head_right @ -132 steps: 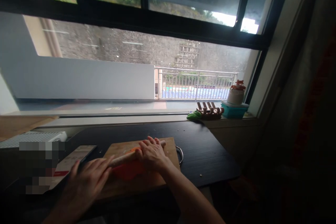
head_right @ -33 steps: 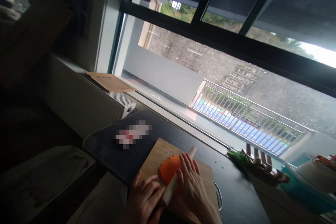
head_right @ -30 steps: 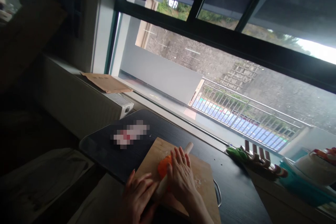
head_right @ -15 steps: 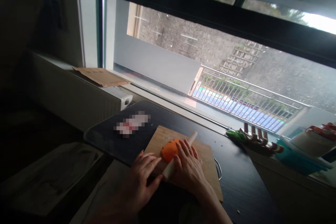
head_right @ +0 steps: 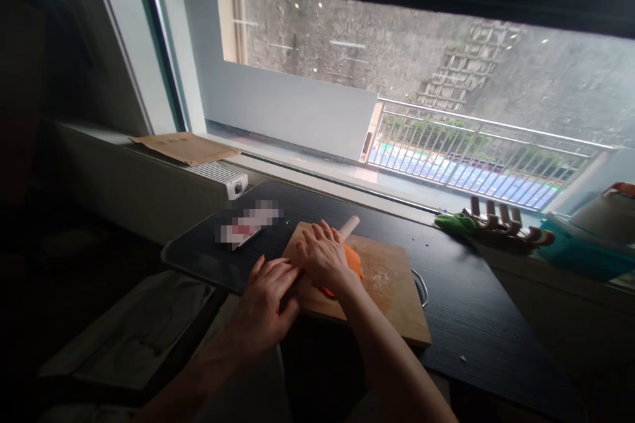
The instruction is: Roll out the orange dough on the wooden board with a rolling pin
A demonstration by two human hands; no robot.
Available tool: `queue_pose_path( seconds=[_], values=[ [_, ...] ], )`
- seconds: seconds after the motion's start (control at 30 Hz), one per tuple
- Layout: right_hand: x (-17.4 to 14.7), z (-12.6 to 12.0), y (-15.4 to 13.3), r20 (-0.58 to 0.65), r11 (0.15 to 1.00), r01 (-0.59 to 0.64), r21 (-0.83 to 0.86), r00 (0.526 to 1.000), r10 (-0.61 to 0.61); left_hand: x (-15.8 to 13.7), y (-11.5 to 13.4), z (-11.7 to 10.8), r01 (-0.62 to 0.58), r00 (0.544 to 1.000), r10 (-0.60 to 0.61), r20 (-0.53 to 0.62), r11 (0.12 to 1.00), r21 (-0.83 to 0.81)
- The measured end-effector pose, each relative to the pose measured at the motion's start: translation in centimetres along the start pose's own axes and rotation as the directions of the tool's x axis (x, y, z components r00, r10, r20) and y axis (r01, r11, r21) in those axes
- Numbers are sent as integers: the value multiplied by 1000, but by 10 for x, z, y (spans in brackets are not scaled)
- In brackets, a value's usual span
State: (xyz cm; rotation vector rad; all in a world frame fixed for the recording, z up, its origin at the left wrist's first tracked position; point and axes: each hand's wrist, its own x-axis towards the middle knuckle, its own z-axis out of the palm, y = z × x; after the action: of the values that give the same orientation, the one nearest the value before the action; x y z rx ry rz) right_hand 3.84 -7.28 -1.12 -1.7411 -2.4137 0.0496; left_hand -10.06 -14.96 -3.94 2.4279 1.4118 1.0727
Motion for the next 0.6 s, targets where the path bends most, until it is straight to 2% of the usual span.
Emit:
queue_pose_path(
  seconds=[0.13, 0.23, 0.43, 0.6],
  values=[
    [-21, -4, 24, -24, 999, -33, -42, 999, 32, 1, 16, 4, -62, 997, 63, 44, 998, -19],
    [-22, -11, 48, -41, 998, -59, -27, 997, 58, 7, 18, 6, -99, 992, 97, 81, 995, 19],
    [-4, -13, 92, -71, 992, -117, -41, 991, 114, 31, -9, -7, -48, 996, 34, 78, 981, 187],
    [-4, -10, 97, -64, 993, -113, -37, 992, 110, 46, -21, -13, -32, 995, 9, 95, 970, 242]
  ],
)
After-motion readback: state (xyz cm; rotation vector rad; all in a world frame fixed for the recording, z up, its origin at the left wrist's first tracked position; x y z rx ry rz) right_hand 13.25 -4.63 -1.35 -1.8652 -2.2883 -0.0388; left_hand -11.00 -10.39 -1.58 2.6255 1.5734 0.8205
